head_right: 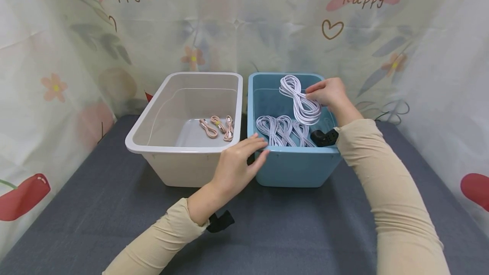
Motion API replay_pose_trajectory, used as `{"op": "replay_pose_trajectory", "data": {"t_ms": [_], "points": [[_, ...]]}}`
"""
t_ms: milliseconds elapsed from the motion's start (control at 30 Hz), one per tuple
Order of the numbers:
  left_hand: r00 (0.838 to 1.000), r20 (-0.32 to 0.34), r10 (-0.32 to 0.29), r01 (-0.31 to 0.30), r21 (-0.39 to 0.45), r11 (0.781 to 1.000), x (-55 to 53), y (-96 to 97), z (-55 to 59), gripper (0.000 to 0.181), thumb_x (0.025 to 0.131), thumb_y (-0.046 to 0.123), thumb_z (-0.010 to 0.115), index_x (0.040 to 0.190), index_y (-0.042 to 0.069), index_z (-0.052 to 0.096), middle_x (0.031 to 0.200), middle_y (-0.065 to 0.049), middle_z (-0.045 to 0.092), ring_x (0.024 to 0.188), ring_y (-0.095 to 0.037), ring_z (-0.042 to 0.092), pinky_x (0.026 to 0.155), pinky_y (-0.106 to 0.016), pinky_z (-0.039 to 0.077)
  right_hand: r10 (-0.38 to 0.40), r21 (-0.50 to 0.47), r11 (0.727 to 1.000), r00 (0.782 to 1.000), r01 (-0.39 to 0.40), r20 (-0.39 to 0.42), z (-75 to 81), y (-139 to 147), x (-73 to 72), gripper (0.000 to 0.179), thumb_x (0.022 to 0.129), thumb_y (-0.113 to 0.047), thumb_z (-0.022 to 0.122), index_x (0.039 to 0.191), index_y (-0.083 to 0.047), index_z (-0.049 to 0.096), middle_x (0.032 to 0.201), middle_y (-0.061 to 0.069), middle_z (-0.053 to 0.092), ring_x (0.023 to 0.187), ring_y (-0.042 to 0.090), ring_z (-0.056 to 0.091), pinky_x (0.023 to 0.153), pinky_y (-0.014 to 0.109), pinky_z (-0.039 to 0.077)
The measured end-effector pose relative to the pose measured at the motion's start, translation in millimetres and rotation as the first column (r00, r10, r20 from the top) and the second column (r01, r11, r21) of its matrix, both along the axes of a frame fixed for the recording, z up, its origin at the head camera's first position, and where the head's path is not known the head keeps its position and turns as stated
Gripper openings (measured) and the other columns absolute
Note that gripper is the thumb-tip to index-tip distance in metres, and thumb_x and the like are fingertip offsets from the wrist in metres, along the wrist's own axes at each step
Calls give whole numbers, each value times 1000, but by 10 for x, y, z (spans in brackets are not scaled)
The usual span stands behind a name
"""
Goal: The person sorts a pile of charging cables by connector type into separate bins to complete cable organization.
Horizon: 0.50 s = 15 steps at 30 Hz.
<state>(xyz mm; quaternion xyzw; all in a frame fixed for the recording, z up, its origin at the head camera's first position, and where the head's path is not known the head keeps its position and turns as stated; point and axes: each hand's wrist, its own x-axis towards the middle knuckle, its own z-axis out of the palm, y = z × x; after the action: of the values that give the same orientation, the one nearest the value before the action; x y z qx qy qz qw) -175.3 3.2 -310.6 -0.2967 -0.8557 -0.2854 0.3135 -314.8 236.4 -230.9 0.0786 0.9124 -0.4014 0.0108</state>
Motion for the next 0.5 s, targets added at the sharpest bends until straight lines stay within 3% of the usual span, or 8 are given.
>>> {"op": "replay_pose_trajectory", "data": {"t_ms": [200, 333, 500], "points": [[1000, -9, -6, 6, 10, 1000, -11, 6, -15, 20, 85, 18, 67, 102, 7, 72, 106, -5, 72, 111, -18, 63, 93, -27, 51, 61, 31, 998, 998, -61, 15, -2, 15, 0, 45, 90, -25, 60, 128, -1, 55, 129, 20, 53, 99, 22, 58, 103, 54, 40], [1000, -18, -8, 8, 14, 1000, -8, 5, -12, 20, 85, 18, 67, 101, 7, 72, 105, -5, 72, 111, -18, 64, 92, -27, 51, 127, 42, 991, 991, -129, 42, -4, 36, -14, 50, 92, -24, 57, 134, 1, 47, 135, 25, 49, 100, 18, 65, 99, 45, 46], [1000, -9, -10, 10, 18, 1000, -3, 0, -6, 21, 85, 18, 67, 102, 7, 72, 106, -6, 72, 112, -19, 63, 93, -27, 51, 163, 25, 986, 984, -165, 66, -4, 53, -40, 54, 93, -26, 56, 136, 3, 43, 136, 28, 47, 89, 7, 66, 88, 33, 54]]}}
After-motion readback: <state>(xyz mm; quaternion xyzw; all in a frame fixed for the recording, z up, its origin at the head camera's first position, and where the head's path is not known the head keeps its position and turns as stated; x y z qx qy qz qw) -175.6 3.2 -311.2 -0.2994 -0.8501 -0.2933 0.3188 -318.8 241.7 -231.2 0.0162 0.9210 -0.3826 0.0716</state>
